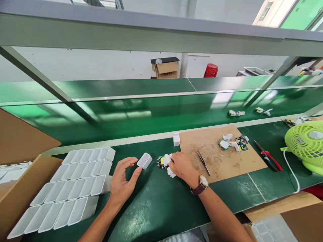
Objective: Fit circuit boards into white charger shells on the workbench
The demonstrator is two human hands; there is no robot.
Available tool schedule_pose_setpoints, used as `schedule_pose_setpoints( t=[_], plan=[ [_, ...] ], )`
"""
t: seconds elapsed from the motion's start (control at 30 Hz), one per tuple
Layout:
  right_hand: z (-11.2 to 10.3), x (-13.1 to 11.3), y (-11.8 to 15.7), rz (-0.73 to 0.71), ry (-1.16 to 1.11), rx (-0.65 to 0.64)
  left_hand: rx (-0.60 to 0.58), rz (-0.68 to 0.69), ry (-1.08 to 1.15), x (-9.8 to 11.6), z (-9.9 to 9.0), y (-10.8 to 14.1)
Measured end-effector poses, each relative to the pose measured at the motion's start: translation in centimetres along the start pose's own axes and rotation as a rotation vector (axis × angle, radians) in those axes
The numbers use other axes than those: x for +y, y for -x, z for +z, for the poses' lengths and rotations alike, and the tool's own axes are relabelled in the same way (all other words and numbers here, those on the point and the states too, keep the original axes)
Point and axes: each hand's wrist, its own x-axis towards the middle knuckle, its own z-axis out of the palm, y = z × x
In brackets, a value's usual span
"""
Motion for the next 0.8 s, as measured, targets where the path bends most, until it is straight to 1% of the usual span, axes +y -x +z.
schedule_pose_setpoints(
  t=[0.07,0.17,0.23,0.3,0.4,0.47,0.57,0.6,0.67,0.73,0.8],
  plan=[
    [-0.3,0.4,0.0,0.0,0.012,0.062,-0.011,-0.02,-0.035,-0.1,0.1,-0.1],
    [-1.0,0.5,0.6,-0.04,0.008,0.137,-0.054,-0.071,-0.084,-0.2,0.4,-0.1],
    [-1.0,0.5,1.0,-0.091,0.005,0.112,-0.117,-0.117,-0.097,-0.4,0.5,0.0],
    [-0.7,0.4,1.3,-0.137,0.023,0.037,-0.202,-0.165,-0.092,-0.6,0.7,0.0],
    [-0.2,0.5,1.4,-0.155,0.048,-0.056,-0.311,-0.225,-0.042,-0.9,1.0,0.1],
    [-0.2,0.6,1.3,-0.165,0.02,-0.053,-0.36,-0.259,-0.014,-0.9,1.2,0.2],
    [-0.5,0.6,1.1,-0.185,-0.1,0.006,-0.406,-0.302,-0.031,-1.0,1.4,0.2],
    [-0.6,0.6,1.1,-0.186,-0.146,0.028,-0.41,-0.294,-0.041,-1.1,1.3,0.2],
    [-0.8,0.4,1.1,-0.186,-0.218,0.063,-0.426,-0.217,-0.035,-1.4,1.1,0.1],
    [-0.8,0.2,1.1,-0.186,-0.255,0.095,-0.473,-0.114,0.014,-1.7,1.0,0.0],
    [-0.7,0.1,1.2,-0.188,-0.272,0.129,-0.5,-0.075,0.07,-2.1,1.0,0.0]
  ],
)
